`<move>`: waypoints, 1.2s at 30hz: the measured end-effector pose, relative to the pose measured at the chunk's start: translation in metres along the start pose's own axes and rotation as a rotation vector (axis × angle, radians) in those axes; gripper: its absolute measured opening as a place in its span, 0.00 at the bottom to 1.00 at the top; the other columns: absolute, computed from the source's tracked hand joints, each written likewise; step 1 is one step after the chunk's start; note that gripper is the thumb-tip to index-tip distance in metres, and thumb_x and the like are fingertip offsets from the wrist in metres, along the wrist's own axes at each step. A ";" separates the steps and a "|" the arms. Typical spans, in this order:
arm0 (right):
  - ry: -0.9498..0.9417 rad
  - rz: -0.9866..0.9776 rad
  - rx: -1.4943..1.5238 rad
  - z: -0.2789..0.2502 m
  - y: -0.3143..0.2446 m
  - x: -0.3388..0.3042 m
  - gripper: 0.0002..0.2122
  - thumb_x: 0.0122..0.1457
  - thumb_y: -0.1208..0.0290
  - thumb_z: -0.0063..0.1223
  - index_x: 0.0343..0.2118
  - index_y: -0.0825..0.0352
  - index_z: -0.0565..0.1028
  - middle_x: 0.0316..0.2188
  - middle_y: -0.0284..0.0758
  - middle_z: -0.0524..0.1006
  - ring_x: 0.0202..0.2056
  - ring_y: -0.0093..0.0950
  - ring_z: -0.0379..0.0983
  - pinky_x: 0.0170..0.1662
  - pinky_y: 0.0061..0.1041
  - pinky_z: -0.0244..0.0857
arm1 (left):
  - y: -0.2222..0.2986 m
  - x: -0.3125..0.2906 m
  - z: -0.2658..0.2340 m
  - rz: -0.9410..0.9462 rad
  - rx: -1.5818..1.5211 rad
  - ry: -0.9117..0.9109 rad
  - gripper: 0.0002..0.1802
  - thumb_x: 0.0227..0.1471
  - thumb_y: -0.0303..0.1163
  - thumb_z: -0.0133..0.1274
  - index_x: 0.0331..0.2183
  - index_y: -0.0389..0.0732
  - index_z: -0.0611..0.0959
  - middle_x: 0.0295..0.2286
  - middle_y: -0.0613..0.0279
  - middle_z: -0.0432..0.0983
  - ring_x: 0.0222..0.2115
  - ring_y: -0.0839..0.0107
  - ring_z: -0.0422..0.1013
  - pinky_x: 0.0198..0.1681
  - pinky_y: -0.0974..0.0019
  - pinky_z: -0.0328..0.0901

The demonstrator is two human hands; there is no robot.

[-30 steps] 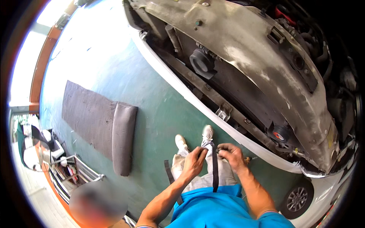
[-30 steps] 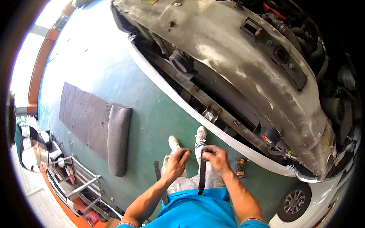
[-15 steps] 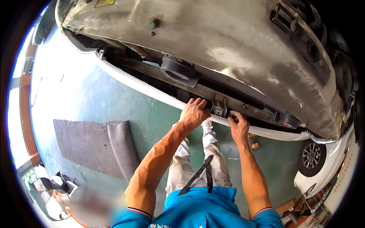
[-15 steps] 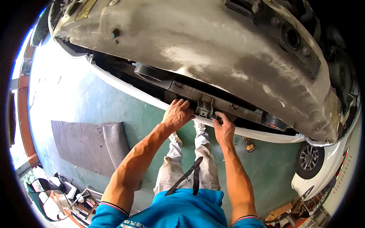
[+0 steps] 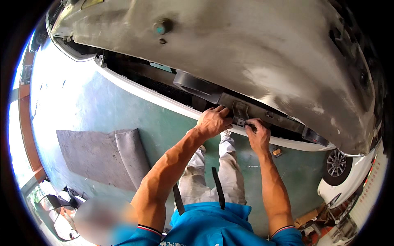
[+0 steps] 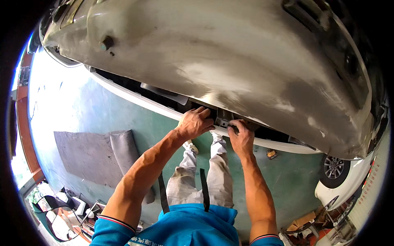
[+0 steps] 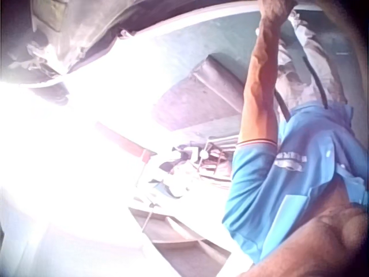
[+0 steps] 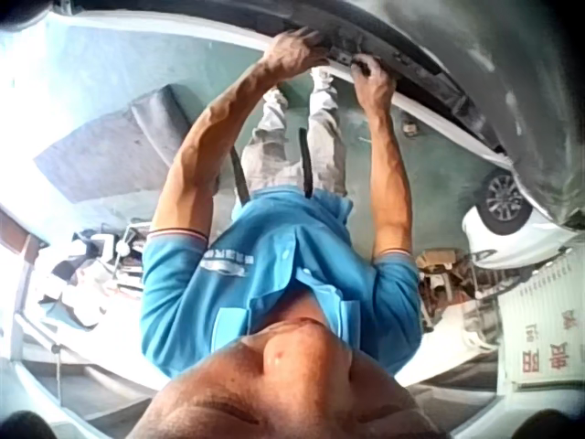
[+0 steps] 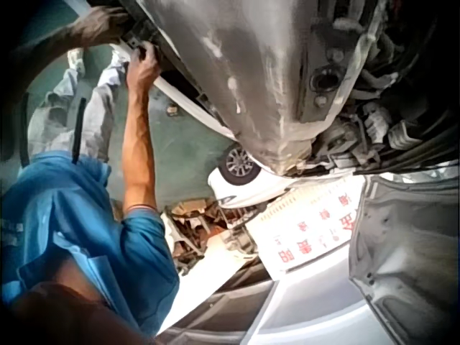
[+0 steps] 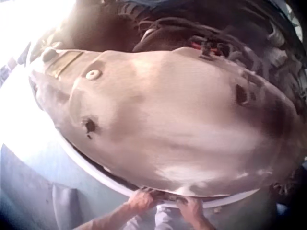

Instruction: The person installs a white car bumper onto the front of a white vehicle. They align the bumper, insert fasteners by hand into the grille and headlight areas, and secure the bumper in place.

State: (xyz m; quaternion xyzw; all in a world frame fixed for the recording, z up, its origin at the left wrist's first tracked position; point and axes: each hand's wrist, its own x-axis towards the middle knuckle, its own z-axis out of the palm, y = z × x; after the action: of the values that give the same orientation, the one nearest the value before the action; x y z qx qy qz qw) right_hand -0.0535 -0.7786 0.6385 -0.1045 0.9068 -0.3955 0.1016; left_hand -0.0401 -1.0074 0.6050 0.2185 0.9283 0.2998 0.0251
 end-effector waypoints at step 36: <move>-0.120 0.100 -0.563 0.006 0.055 -0.003 0.14 0.56 0.67 0.54 0.45 0.65 0.77 0.43 0.46 0.79 0.45 0.48 0.75 0.47 0.46 0.70 | 0.006 0.007 0.036 -0.326 0.133 0.103 0.08 0.45 0.36 0.54 0.24 0.45 0.85 0.24 0.53 0.81 0.25 0.54 0.78 0.24 0.52 0.69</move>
State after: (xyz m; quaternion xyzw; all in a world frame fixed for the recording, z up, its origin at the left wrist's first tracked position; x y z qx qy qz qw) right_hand -0.0551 -0.7453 0.5945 -0.1068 0.9773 -0.1158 0.1415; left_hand -0.0374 -0.9805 0.5793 0.0504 0.9693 0.2405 0.0114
